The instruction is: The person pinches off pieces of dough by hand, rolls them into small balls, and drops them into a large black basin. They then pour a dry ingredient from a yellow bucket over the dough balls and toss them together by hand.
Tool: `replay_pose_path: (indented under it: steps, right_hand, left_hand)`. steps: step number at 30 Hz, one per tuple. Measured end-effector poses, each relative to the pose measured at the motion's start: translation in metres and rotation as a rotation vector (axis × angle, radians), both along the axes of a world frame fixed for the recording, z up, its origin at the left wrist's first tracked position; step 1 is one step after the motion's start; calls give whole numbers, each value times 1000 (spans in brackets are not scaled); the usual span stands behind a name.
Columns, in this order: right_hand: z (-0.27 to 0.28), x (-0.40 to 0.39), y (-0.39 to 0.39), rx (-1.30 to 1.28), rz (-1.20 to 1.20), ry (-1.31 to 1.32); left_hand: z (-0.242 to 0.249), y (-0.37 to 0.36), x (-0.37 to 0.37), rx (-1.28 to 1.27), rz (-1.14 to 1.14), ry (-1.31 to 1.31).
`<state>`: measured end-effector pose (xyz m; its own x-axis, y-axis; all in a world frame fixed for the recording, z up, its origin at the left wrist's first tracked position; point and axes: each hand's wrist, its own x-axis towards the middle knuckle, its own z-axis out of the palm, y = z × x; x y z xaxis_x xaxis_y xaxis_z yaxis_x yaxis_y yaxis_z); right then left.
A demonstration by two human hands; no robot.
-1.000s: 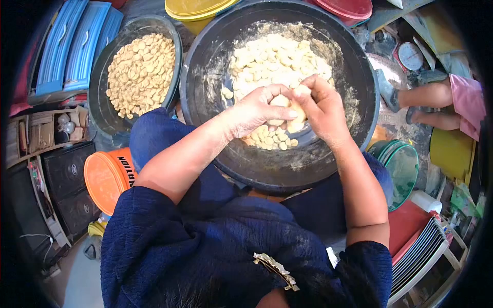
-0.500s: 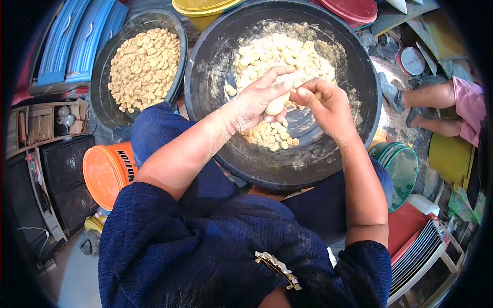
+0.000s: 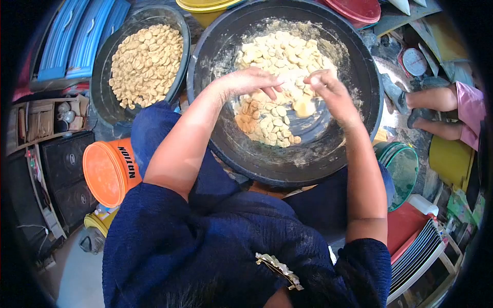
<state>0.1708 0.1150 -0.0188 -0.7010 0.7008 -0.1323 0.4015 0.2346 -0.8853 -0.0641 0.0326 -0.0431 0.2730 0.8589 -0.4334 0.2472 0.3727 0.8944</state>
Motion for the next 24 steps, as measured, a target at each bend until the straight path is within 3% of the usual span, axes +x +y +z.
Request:
replay_pose_path:
  steps: [2,4,5,6,7,8,9,10,11,13,14,15,17,19,20,21,22,23,24]
  right_hand:
    - [-36,7,12,-115,-44,-138]
    - [-85,27,17,-308,-118,-430]
    - [-115,39,27,-369,-146,-580]
    - [-147,52,36,-408,-69,-776]
    - [-188,70,40,-447,12,-975]
    - [-250,99,29,-423,-102,-978]
    - [-258,98,15,-571,-158,-1050]
    - [-301,108,4,-631,-130,-1063]
    - [-242,69,-18,-896,-252,-935]
    - [-362,53,-59,-1702,-284,-371]
    - [-272,-9,-59,-1601,-343,-477]
    - [-379,-11,-89,-1456,-378,-336]
    - [-315,-87,-102,-1444,-418,220]
    - [-292,-128,-76,-1554,-75,-29]
    - [-278,-143,-63,-983,-48,-257]
    - [-242,-153,-27,-952,211,-292]
    - [-248,-159,7,-617,508,-338]
    - [-249,-161,30,-415,320,-334]
    - [-268,-166,56,-251,51,-326]
  left_hand:
    - [-40,3,-16,6,-19,98]
    - [-88,0,-33,-162,202,274]
    - [-110,-6,-35,-169,441,278]
    - [-144,-12,-42,-222,641,97]
    - [-154,-15,-35,-282,990,30]
    - [-205,-21,-49,-301,1030,17]
    - [-224,-27,-57,-288,975,53]
    - [-244,-27,-51,-253,1087,88]
    - [-260,-24,-45,-221,1207,123]
    - [-274,-15,-42,-99,1049,179]
    - [-286,-11,-46,-94,951,303]
    - [-306,-9,-48,-102,946,301]
    - [-360,-11,-50,-20,802,374]
    - [-357,-15,-36,-47,806,524]
    - [-335,-14,-37,-177,919,194]
    - [-325,-15,-40,-304,1013,-142]
    - [-392,-31,-56,-583,965,-483]
    - [-397,-32,-57,-594,966,-482]
    - [-399,-33,-53,-617,697,-298]
